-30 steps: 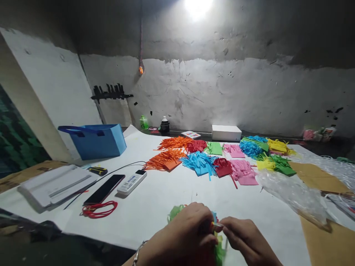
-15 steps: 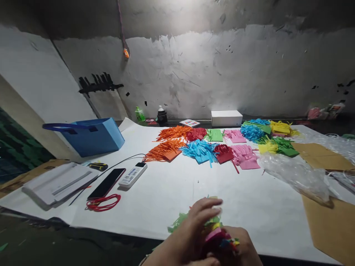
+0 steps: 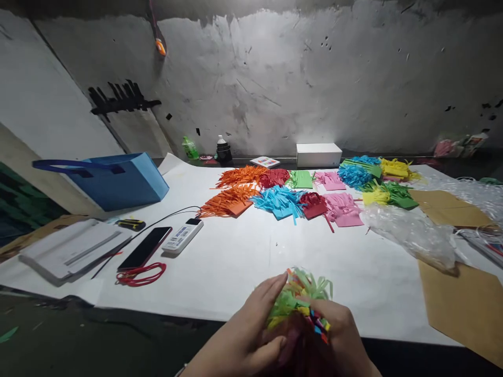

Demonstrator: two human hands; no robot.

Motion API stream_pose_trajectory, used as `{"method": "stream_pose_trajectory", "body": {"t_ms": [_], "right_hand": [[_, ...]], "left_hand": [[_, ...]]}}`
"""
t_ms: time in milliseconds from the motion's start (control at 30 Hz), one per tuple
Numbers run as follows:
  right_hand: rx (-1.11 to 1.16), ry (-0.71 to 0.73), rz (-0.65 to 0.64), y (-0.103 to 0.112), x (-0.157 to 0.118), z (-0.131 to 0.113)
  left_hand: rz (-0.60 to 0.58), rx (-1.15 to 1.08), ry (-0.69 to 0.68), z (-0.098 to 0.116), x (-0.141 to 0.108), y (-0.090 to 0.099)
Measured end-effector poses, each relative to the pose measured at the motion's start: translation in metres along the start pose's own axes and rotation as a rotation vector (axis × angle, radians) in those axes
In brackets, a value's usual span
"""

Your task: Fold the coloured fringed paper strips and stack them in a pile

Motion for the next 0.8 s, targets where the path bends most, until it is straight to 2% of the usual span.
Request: {"method": "stream_pose_trajectory", "body": {"t_ms": [67, 133, 233, 300, 400, 500, 633, 733, 800], "right_hand": [[0.005, -0.040, -0.129, -0.001, -0.002, -0.008], [0.155, -0.071, -0.160, 0.000, -0.004, -0.015], [0.299, -0.082, 0.016, 0.010, -0.006, -0.019], [0.295, -0.078, 0.116, 0.014, -0.006, -0.017], [0.304, -0.078, 0.224, 0.013, -0.005, -0.013], [0.315, -0.041, 0.266, 0.003, -0.005, -0.012], [0.359, -0.051, 0.257, -0.007, -0.005, -0.010], [0.392, -0.163, 0.222, -0.005, -0.002, -0.007], [0.441, -0.233, 0.126, 0.001, 0.004, -0.004]], "left_hand": [[0.000, -0.175, 0.017, 0.003, 0.006, -0.004], [0.035, -0.496, 0.015, -0.002, 0.016, -0.027], [0.230, -0.986, 0.044, -0.017, 0.030, -0.070], [0.316, -1.146, 0.037, -0.020, 0.033, -0.091], [0.322, -1.149, 0.037, -0.017, 0.030, -0.104], [0.352, -1.113, 0.060, -0.014, 0.024, -0.102], [0.330, -1.024, 0.053, -0.007, 0.022, -0.094], [0.314, -0.870, 0.050, -0.010, 0.027, -0.085], [0.287, -0.699, 0.042, -0.019, 0.033, -0.081]]}}
Point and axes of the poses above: each hand's wrist, its own x-axis towards the middle knuckle, its own y-axis out of the back of the hand, z = x × y, the point moved 4 cm from there along x, towards the middle knuckle, and after that the axes turned 9 degrees about -y, right-handed, at the moved point
